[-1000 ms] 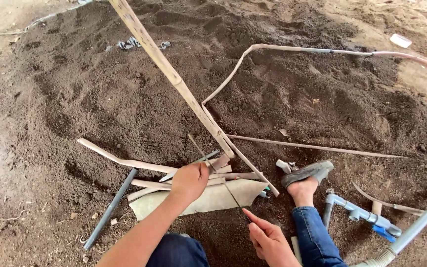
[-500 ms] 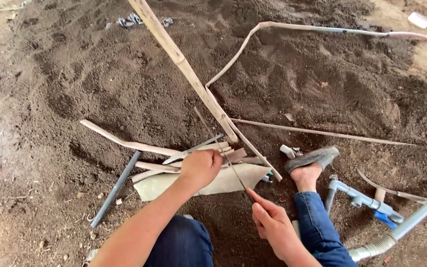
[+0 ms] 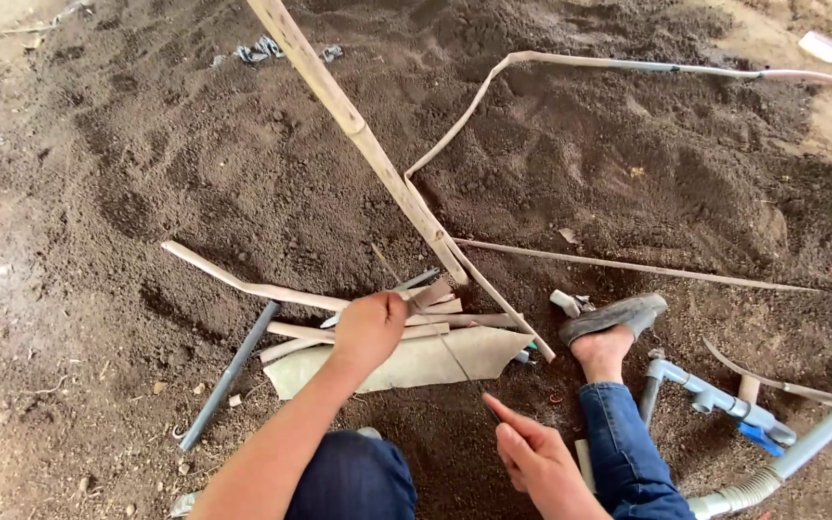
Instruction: The person sits on the ground and uses a hand saw to cut a piece of light-colored wood. The wood is held in place by the person's left hand and foot while the right hand operates the saw. The person continues sawing through the wood for the duration of the video.
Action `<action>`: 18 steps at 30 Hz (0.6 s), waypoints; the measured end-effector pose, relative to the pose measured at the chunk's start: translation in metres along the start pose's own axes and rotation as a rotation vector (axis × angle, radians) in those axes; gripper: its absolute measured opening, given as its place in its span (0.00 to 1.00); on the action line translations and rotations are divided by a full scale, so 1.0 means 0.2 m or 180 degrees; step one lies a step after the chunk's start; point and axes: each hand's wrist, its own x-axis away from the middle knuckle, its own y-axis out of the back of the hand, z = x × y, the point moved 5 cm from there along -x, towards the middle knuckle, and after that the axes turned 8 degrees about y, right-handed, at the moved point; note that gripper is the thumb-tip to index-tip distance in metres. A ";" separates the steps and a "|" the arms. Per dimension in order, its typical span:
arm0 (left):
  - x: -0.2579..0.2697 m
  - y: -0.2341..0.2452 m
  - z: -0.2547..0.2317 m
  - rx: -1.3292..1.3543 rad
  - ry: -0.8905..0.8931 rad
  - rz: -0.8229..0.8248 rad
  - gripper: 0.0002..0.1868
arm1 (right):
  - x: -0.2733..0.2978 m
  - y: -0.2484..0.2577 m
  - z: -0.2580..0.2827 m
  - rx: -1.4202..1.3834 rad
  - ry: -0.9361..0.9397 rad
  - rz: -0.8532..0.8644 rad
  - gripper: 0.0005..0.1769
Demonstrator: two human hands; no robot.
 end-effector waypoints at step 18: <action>0.01 -0.03 -0.01 -0.0131 -0.0359 -0.0505 0.24 | 0.07 0.12 -0.05 -0.0113 0.0062 -0.0101 0.30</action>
